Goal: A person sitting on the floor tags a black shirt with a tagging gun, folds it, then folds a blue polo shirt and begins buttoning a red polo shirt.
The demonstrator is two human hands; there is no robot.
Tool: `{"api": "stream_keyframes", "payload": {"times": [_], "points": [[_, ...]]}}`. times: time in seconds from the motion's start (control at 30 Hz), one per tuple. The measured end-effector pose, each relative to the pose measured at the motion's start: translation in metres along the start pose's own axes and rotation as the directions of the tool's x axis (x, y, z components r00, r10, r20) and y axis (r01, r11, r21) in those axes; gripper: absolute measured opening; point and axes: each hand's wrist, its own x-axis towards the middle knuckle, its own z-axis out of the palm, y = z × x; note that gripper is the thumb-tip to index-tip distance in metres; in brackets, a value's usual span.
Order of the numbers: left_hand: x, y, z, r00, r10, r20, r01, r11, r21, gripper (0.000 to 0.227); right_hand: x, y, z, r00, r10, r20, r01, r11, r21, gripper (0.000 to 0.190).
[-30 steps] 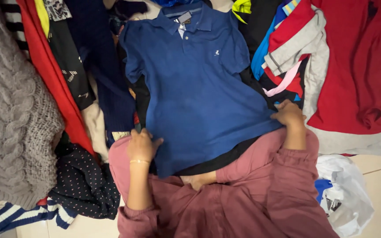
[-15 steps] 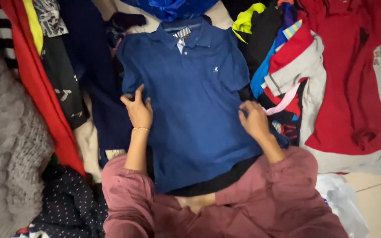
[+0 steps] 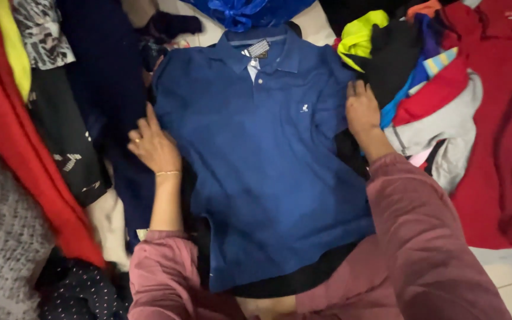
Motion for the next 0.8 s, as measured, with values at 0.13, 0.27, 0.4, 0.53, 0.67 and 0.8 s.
{"api": "stream_keyframes", "payload": {"times": [0.13, 0.27, 0.4, 0.53, 0.67, 0.8], "points": [[0.008, -0.011, -0.002, 0.988, 0.106, -0.108, -0.101, 0.993, 0.054, 0.045, 0.007, -0.004, 0.023, 0.958, 0.000, 0.288, 0.040, 0.990, -0.133, 0.047], [0.010, -0.006, -0.018, 0.991, 0.119, -0.066, -0.114, 0.990, 0.079, 0.050, 0.005, -0.009, 0.045, 0.959, 0.045, 0.278, -0.053, 0.998, 0.022, 0.055], [-0.002, -0.016, 0.014, 0.989, 0.144, -0.036, -0.143, 0.989, 0.036, 0.041, 0.005, -0.004, 0.037, 0.976, -0.030, 0.215, 0.053, 0.993, -0.104, 0.056], [-0.003, -0.018, 0.025, 0.974, 0.221, 0.045, -0.223, 0.973, 0.054, 0.036, 0.008, 0.011, 0.021, 0.989, -0.143, 0.023, 0.144, 0.986, -0.084, 0.052], [0.010, -0.010, -0.011, 0.979, 0.178, 0.095, -0.189, 0.975, 0.117, 0.041, 0.014, 0.030, 0.029, 0.989, -0.113, -0.100, 0.132, 0.969, 0.210, 0.047], [0.011, -0.008, 0.001, 0.988, 0.148, 0.037, -0.152, 0.975, 0.162, 0.058, 0.022, 0.017, 0.006, 0.989, -0.077, -0.124, 0.085, 0.994, 0.066, 0.044]]}}
